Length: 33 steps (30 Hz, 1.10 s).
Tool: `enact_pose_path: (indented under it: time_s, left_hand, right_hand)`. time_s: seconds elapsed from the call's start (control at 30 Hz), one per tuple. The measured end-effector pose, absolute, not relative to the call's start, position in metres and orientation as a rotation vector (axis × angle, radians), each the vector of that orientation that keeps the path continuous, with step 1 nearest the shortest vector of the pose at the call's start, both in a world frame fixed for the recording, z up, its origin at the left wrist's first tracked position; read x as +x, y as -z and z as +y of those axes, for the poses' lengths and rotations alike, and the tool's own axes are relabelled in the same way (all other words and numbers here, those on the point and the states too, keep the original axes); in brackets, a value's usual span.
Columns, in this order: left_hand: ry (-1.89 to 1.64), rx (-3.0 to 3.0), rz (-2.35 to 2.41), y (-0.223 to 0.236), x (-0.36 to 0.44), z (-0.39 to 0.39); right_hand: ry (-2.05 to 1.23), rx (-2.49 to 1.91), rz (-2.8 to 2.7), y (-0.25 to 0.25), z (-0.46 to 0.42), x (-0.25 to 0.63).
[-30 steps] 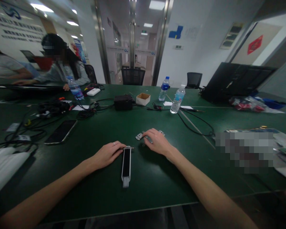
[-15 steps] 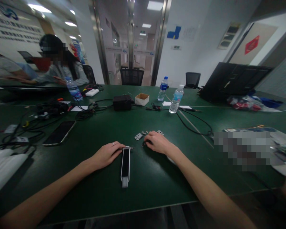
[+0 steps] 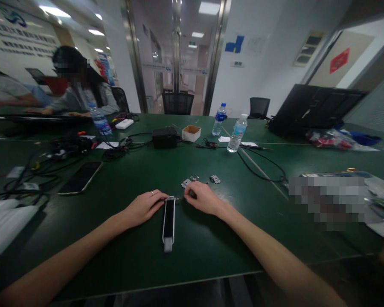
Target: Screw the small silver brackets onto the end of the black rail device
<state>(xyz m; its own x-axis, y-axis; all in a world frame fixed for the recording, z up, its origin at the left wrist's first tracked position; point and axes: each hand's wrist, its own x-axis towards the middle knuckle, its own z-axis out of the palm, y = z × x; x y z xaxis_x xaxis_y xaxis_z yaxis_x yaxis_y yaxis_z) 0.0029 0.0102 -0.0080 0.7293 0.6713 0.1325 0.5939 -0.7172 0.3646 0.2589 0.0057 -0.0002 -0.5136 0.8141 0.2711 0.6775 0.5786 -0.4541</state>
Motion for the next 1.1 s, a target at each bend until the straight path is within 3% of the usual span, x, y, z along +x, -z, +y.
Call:
enact_pose_path:
  time_s: [0.73, 1.1]
  left_hand:
    - [-0.343, 2.612, 1.004, 0.006, 0.003, 0.009]
    - [-0.339, 2.596, 1.003, 0.005, 0.003, 0.009]
  right_hand:
    - [-0.632, -1.193, -2.274, 0.003, 0.000, 0.247]
    - [-0.365, -1.064, -2.419, 0.007, 0.004, 0.245]
